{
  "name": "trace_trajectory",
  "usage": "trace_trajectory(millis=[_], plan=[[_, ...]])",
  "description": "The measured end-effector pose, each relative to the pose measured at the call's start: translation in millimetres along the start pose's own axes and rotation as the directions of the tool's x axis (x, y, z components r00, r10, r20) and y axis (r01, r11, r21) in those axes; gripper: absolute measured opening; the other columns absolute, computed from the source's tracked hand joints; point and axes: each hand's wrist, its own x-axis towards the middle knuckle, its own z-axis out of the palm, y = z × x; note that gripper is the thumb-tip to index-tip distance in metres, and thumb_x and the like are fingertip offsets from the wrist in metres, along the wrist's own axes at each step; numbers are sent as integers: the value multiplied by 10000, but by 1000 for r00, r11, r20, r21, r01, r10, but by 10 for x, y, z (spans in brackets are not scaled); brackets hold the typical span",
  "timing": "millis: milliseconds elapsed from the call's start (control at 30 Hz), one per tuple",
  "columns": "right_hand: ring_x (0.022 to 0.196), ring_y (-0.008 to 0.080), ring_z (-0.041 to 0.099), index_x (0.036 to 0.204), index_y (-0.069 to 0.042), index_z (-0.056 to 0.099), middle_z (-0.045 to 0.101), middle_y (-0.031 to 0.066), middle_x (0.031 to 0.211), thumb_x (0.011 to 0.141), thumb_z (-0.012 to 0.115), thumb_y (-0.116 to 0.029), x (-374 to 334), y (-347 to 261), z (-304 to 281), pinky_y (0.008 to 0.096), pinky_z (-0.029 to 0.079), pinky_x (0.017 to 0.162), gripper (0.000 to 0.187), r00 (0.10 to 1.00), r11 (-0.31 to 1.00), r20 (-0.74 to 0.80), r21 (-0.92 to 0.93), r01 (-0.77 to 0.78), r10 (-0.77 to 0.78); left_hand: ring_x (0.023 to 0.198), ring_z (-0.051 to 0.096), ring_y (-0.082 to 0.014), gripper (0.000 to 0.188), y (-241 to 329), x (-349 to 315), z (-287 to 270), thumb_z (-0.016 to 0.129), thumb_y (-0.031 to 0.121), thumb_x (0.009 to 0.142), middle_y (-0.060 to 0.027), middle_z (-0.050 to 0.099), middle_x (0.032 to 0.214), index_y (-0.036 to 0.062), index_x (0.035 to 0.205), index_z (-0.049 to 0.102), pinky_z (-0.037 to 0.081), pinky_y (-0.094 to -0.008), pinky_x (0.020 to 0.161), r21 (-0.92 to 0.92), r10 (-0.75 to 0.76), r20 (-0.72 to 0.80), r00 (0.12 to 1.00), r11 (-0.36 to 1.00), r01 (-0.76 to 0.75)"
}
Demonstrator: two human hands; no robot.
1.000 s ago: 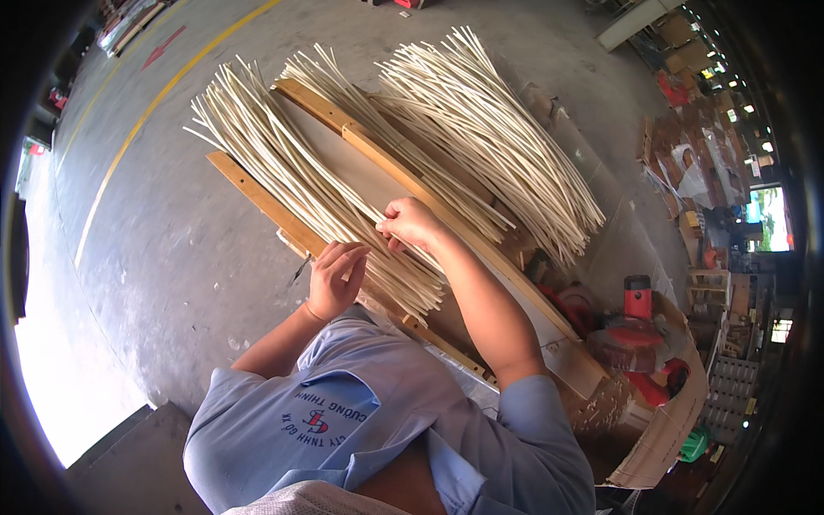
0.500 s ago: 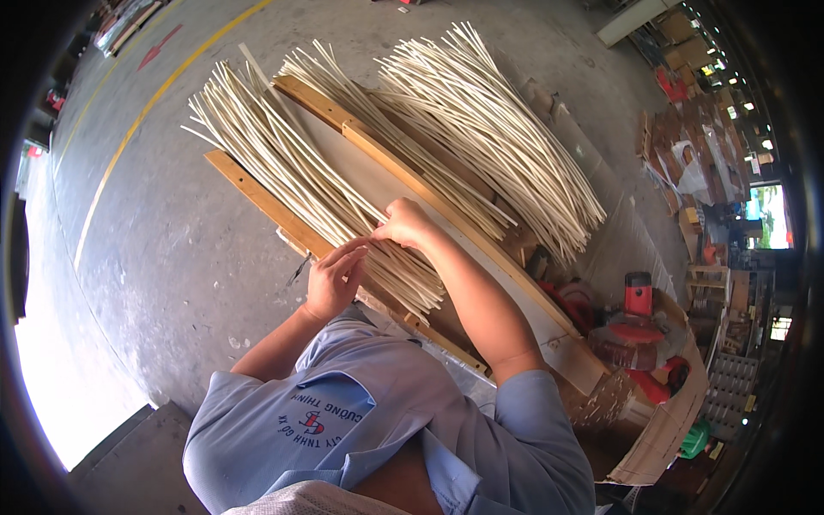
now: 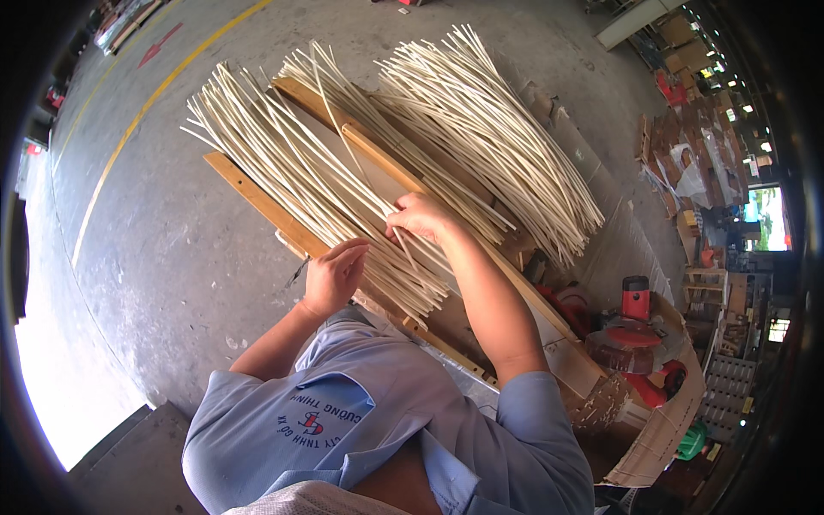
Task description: The person uses a red circular saw to cut thin wooden sticks on a workbench. They repeatedly pick up bundles of sticks, align them, cut them, and place the cut pieces back into a pile.
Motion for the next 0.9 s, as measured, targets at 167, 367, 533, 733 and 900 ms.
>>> trace_trajectory(millis=[167, 367, 533, 733, 900], plan=[[721, 219, 756, 1010, 43, 683, 757, 143, 873, 947, 686, -74, -56, 41, -69, 326, 602, 648, 132, 997, 996, 37, 46, 70, -71, 1122, 656, -280, 250, 135, 150, -68, 728, 73, 856, -63, 732, 1196, 68, 1105, 733, 532, -443, 974, 222, 190, 31, 981, 956, -192], [716, 184, 723, 990, 21, 671, 738, 113, 872, 991, 657, -60, -229, -22, -166, 317, 583, 657, 83, 991, 981, -3, 144, 132, -133, 1239, 586, -302, 276, -116, 354, 92, 722, 81, 854, -79, 716, 1228, 31, 1125, 723, 443, -488, 1113, 235, 292, 145, 945, 918, -320], [665, 134, 670, 996, 7, 680, 734, 97, 877, 1000, 672, -104, -598, -95, -445, 292, 561, 642, 112, 973, 957, -101, 185, 225, -209, 1156, 627, -322, 218, -153, 338, 65, 729, 47, 854, -84, 747, 1200, 23, 1069, 754, 495, -472, 1046, 160, 284, 129, 950, 939, -303], [664, 115, 666, 981, -14, 694, 746, 78, 879, 1008, 667, -148, -856, -35, -476, 282, 543, 608, 139, 974, 931, -80, 288, 224, -210, 1139, 628, -315, 219, -25, 396, 75, 744, 60, 854, -92, 753, 1160, 20, 1068, 759, 500, -444, 1029, 42, 167, 93, 982, 984, -172], [655, 101, 660, 1025, -7, 710, 746, 80, 875, 1008, 696, -173, -1000, 182, -356, 260, 539, 597, 168, 960, 873, -118, 400, 279, -254, 764, 672, -157, 261, 311, 718, 131, 683, 237, 1032, -103, 755, 883, -6, 1109, 739, 534, -279, 759, -439, -251, 240, 938, 833, 336]])
